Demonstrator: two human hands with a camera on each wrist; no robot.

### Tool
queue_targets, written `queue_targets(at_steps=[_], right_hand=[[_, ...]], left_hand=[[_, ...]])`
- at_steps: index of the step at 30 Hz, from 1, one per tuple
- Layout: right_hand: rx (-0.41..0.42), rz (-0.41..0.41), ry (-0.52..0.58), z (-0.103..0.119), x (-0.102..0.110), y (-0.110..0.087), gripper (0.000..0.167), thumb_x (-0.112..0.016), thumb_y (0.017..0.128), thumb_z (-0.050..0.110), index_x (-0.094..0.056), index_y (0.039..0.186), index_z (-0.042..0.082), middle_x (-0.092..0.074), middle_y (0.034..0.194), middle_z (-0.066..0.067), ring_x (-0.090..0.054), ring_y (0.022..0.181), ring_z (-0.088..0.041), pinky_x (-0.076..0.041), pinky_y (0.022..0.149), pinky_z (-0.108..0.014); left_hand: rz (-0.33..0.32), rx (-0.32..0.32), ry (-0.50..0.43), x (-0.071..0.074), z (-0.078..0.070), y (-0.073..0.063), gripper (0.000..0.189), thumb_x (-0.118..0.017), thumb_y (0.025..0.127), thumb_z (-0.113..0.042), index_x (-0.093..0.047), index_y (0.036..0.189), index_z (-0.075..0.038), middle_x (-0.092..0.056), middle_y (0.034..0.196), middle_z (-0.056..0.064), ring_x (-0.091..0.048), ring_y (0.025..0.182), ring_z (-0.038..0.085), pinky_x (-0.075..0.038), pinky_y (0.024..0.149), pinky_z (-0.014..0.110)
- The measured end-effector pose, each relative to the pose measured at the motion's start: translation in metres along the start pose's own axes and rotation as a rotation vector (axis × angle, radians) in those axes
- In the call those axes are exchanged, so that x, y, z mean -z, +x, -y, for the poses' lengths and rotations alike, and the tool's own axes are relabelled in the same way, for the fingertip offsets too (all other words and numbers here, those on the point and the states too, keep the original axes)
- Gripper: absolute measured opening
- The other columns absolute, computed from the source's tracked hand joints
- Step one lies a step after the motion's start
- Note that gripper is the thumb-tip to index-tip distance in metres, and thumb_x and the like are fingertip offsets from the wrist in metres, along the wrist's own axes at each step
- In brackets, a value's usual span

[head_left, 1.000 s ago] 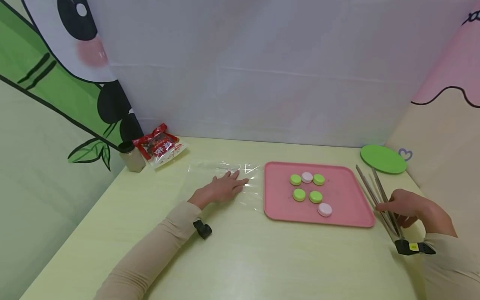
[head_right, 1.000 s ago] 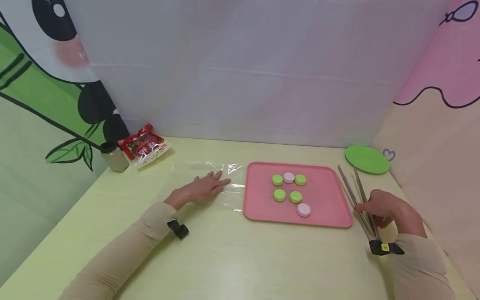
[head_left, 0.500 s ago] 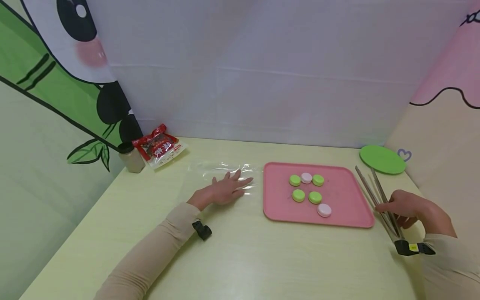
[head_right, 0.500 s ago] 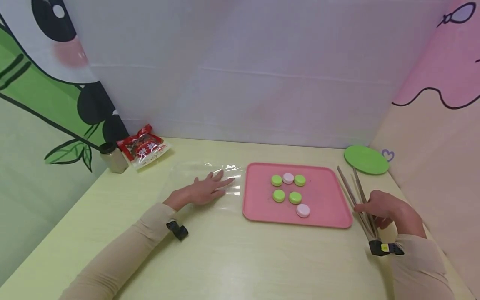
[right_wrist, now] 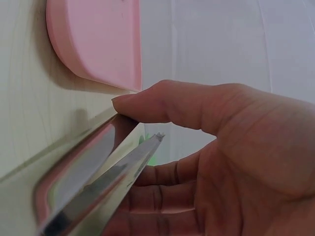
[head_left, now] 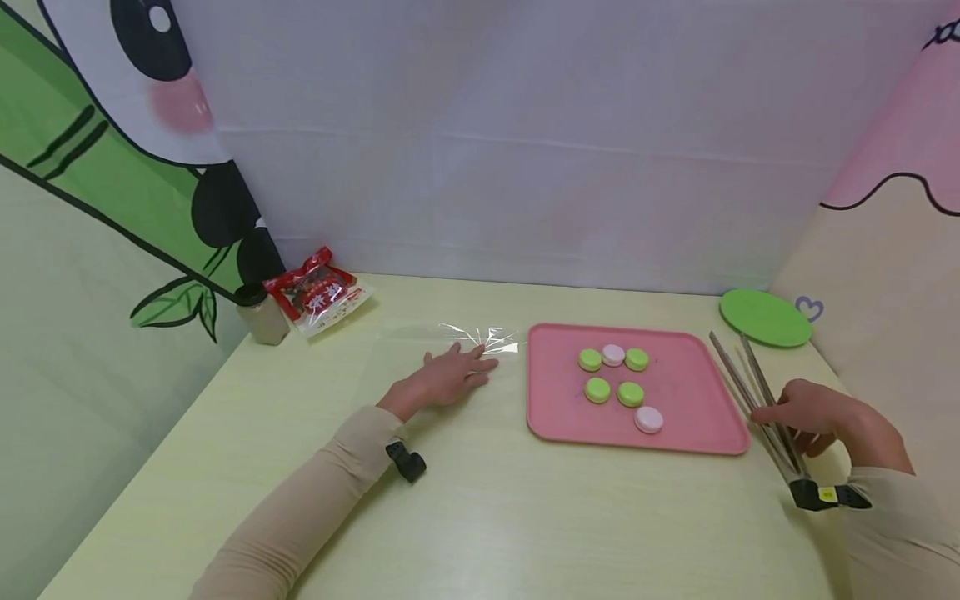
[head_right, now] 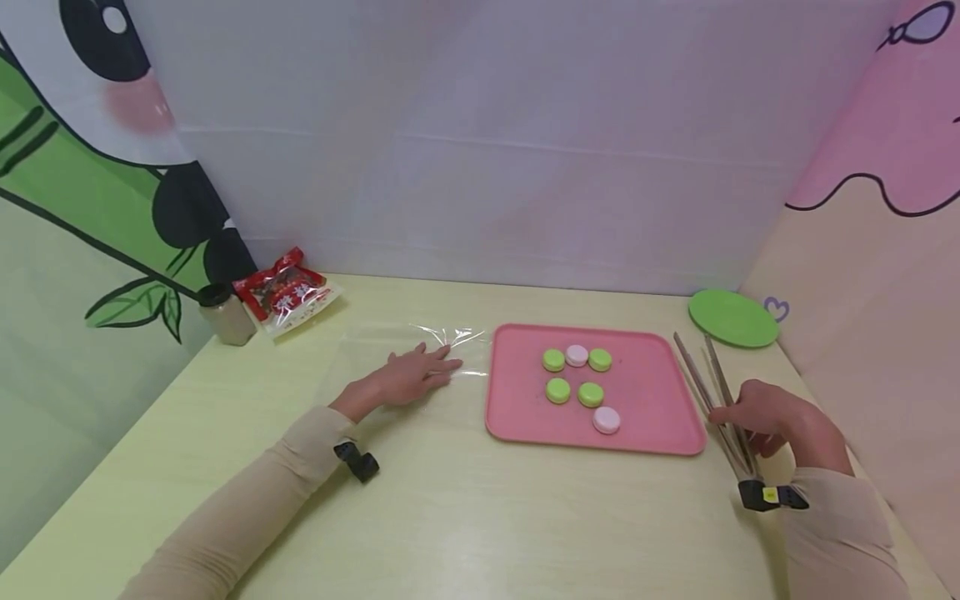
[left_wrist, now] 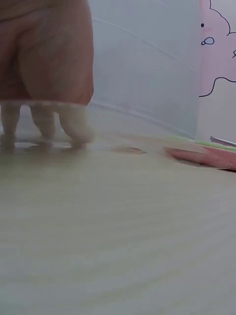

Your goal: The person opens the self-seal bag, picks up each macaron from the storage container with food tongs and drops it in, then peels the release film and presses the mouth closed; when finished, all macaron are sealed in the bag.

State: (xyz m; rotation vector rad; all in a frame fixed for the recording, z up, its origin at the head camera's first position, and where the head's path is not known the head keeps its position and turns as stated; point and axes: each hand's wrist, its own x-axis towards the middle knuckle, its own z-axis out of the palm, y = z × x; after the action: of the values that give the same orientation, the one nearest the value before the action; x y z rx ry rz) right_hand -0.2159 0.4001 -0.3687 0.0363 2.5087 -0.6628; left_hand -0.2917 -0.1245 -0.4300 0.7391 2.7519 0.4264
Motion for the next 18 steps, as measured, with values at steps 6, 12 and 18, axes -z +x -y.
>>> queue_targets(at_steps=[6, 12, 18], right_hand=[[-0.005, -0.004, -0.007, -0.0006, -0.0019, 0.0010, 0.048, -0.061, 0.099, 0.035, -0.051, 0.098, -0.012, -0.057, 0.083, -0.013, -0.061, 0.070, -0.024, -0.059, 0.064, -0.041], [0.000, -0.009, -0.013, -0.0018, -0.0028, 0.0024, 0.046, -0.061, 0.099, 0.035, -0.052, 0.096, -0.010, -0.057, 0.082, -0.012, -0.061, 0.069, -0.023, -0.059, 0.063, -0.041], [0.011, -0.012, -0.015, -0.0017, -0.0015, 0.0036, 0.047, -0.062, 0.098, 0.036, -0.053, 0.097, -0.010, -0.057, 0.082, -0.011, -0.061, 0.068, -0.023, -0.059, 0.062, -0.040]], left_hand=[[-0.044, 0.001, -0.032, -0.0007, -0.0011, -0.0013, 0.045, -0.039, 0.109, -0.038, -0.044, 0.153, -0.028, -0.023, 0.164, 0.009, -0.014, 0.148, 0.047, -0.011, 0.104, 0.082], [-0.103, -0.022, -0.070, 0.0008, -0.0038, -0.0055, 0.044, -0.039, 0.109, -0.037, -0.047, 0.151, -0.027, -0.029, 0.162, 0.011, -0.019, 0.147, 0.047, -0.007, 0.103, 0.083], [-0.177, -0.009, -0.152, 0.0009, -0.0030, -0.0084, 0.041, -0.046, 0.107, -0.036, -0.054, 0.146, -0.028, -0.038, 0.157, 0.006, -0.024, 0.147, 0.044, -0.001, 0.103, 0.083]])
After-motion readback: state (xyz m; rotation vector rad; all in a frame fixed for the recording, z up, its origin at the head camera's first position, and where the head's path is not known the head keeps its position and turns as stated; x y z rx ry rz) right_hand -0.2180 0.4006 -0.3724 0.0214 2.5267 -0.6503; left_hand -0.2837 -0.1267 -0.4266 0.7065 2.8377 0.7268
